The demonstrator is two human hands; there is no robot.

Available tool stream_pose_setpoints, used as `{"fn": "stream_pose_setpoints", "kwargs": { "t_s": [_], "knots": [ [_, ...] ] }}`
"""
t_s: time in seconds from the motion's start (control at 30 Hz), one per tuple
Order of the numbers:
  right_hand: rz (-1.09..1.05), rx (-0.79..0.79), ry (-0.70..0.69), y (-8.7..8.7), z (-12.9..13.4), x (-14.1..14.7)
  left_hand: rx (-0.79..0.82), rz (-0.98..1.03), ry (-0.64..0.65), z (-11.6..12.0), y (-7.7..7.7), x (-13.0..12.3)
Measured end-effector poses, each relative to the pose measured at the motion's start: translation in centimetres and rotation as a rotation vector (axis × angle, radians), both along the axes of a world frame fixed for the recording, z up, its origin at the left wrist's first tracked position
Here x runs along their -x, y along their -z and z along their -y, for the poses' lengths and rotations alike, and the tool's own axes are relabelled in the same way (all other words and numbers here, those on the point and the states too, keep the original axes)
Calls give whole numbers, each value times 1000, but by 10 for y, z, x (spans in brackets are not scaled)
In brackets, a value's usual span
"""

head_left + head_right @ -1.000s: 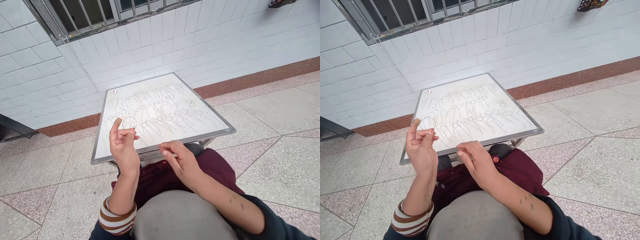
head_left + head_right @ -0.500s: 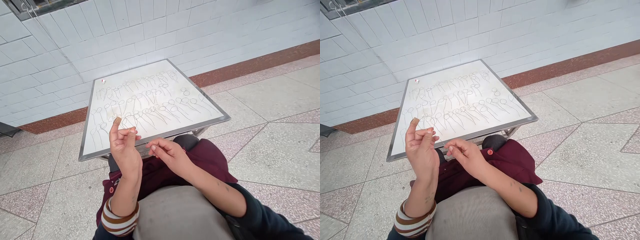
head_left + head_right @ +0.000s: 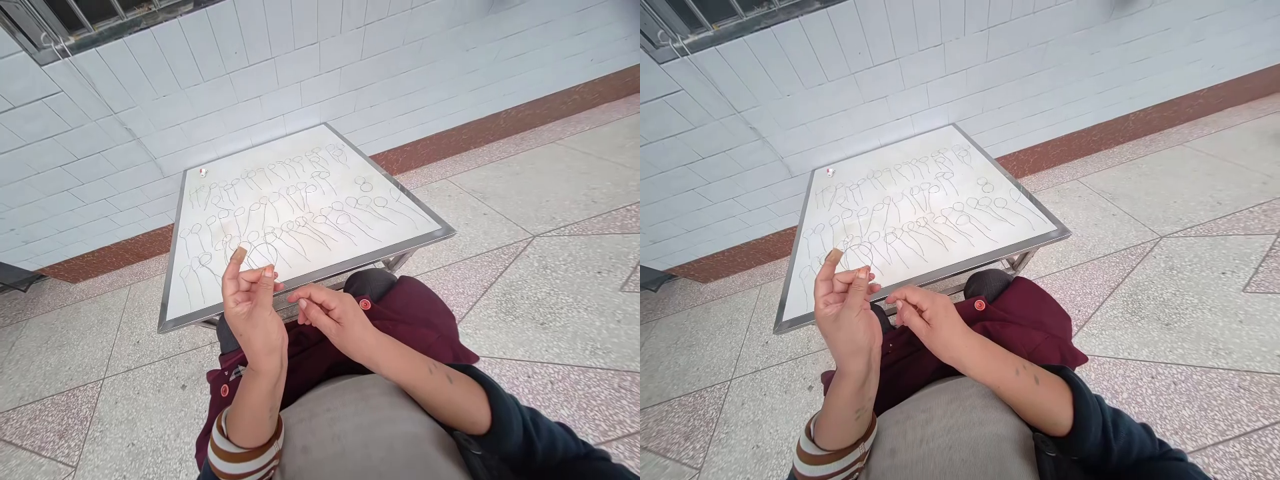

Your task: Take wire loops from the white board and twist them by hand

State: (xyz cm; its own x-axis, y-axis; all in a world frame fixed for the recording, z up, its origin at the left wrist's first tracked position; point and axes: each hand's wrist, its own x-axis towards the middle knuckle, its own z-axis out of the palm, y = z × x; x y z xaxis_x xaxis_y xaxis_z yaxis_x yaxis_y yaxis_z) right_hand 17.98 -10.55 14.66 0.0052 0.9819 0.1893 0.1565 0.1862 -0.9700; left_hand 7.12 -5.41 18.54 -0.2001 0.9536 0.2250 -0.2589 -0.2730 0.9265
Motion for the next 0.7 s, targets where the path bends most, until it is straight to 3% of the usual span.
{"fn": "stream_pose_setpoints", "kwargs": {
  "t_s": [0.27,0.5,0.7],
  "knots": [
    [-49,4,68,-3,2,3,-13,60,6,4,0,-3],
    [-79,-22,97,8,6,7,-8,78,2,8,1,-8],
    [118,-30,27,-1,4,-4,28,32,34,10,0,-8]
  ]
}}
